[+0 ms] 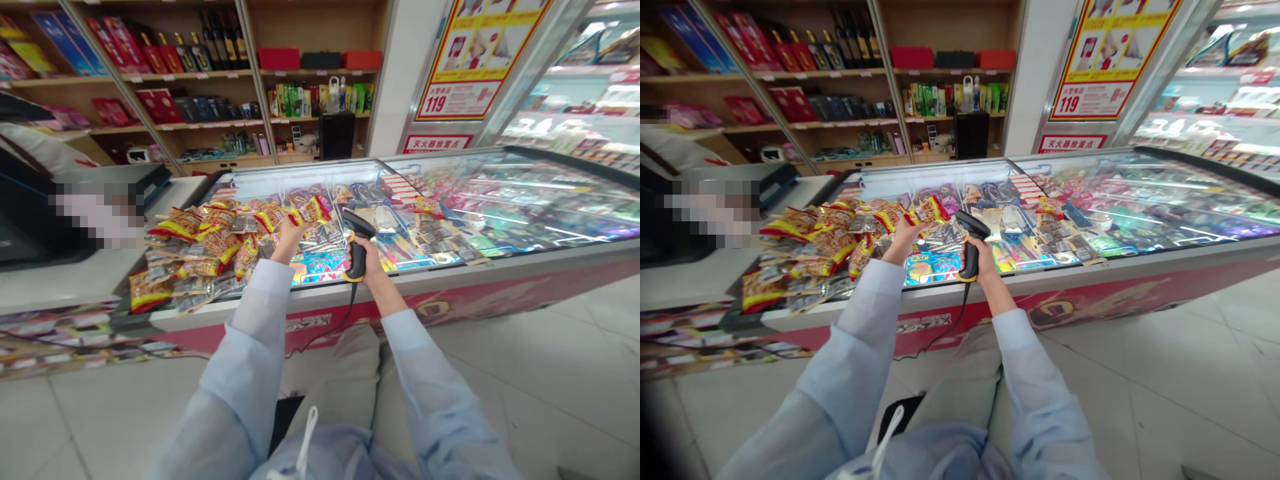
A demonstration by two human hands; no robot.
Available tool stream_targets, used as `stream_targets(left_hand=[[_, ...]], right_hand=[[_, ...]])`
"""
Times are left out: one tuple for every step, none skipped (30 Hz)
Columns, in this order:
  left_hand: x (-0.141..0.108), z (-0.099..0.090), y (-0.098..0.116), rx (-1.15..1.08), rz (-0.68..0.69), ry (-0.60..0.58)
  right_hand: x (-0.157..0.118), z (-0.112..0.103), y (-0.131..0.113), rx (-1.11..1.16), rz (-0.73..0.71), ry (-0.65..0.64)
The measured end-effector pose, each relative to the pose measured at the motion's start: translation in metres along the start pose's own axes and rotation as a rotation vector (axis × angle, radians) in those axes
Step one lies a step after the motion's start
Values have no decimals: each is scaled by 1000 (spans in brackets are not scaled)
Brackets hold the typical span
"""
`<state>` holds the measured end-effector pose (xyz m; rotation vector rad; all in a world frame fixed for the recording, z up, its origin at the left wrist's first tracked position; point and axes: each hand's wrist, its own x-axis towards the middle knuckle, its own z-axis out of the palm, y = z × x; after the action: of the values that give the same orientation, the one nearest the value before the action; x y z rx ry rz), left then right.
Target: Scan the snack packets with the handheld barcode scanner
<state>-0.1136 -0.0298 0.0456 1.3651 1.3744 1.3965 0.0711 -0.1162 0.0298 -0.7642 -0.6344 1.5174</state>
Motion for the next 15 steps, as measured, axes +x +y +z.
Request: stream_targets(left_hand=[[1,0,-5,-51,34,20],[3,0,-9,-116,75,36],[5,0,-12,-169,121,56],[8,0,-15,-189,167,83],[10,0,-17,-191,211,116],[13,0,-18,-182,253,148],[16,0,-20,-168,288,180],[18,-1,-20,-153,314,206],[20,-2,-21,-137,332,225],[22,-2,-21,-122,344,239],[24,-3,-21,-104,351,246],[24,-4,-21,-86,354,247],[25,-4,-21,-66,355,245],[25,-5,-20,-44,355,240],[24,-5,-19,-20,354,237]], right_hand=[[0,3,5,-6,3,-5],[0,5,8,-15,1,-8],[1,7,11,-26,-7,-12],[2,8,12,-38,-18,-18],[2,10,13,-49,-26,-28],[4,11,13,-58,-32,-41],[5,13,13,-65,-35,-55],[6,14,13,-73,-35,-71],[8,16,13,-81,-35,-85],[9,17,14,-88,-35,-102],[10,19,15,-91,-33,-121],[11,20,16,-92,-30,-140],[11,20,17,-93,-27,-156],[11,21,19,-96,-24,-166],[11,21,20,-100,-22,-170]])
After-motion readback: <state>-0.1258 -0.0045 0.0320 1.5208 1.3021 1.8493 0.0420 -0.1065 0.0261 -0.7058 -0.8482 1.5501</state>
